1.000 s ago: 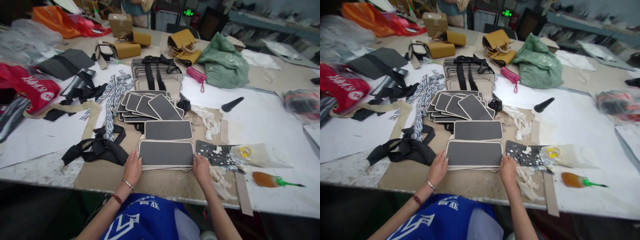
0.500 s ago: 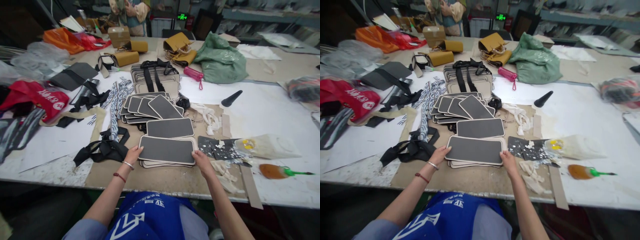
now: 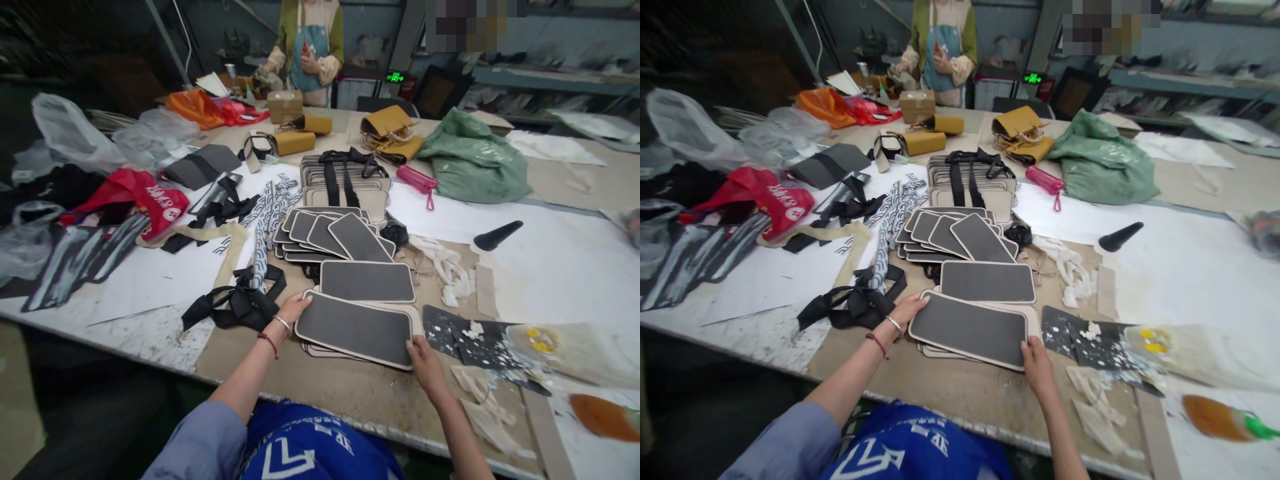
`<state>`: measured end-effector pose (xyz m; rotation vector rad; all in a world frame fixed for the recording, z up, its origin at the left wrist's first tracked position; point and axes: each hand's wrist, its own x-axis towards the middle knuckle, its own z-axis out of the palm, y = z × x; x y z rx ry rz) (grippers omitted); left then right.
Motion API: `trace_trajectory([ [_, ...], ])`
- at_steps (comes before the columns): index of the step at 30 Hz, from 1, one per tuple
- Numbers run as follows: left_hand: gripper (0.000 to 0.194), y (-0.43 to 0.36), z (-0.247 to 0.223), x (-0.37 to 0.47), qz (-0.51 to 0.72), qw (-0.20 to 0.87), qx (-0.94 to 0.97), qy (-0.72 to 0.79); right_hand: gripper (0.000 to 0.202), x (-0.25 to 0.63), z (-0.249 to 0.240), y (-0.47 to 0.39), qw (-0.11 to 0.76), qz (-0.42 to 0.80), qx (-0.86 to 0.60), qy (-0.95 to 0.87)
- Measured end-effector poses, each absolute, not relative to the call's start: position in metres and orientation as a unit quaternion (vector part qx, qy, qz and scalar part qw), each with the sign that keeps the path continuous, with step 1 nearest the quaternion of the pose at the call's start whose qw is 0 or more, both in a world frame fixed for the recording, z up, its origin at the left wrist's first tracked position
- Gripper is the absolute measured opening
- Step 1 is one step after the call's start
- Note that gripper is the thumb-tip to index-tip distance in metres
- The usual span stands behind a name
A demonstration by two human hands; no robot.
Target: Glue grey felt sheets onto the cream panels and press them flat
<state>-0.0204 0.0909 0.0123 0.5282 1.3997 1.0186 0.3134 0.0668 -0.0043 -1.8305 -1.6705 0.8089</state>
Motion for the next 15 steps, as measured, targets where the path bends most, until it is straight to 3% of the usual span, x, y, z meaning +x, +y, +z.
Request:
trace_trajectory([
  [6, 0.013, 0.092, -0.001, -0.019, 0.429, 0.535, 0.282, 0.671, 0.031, 0.31, -0.009, 0.065, 0.26, 0.273, -0.691, -0.616],
  [15, 0.018, 0.088, 0.006, -0.017, 0.393, 0.438, 0.361, 0.724, 0.03, 0.306, -0.006, 0.065, 0.254, 0.268, -0.7, -0.611],
])
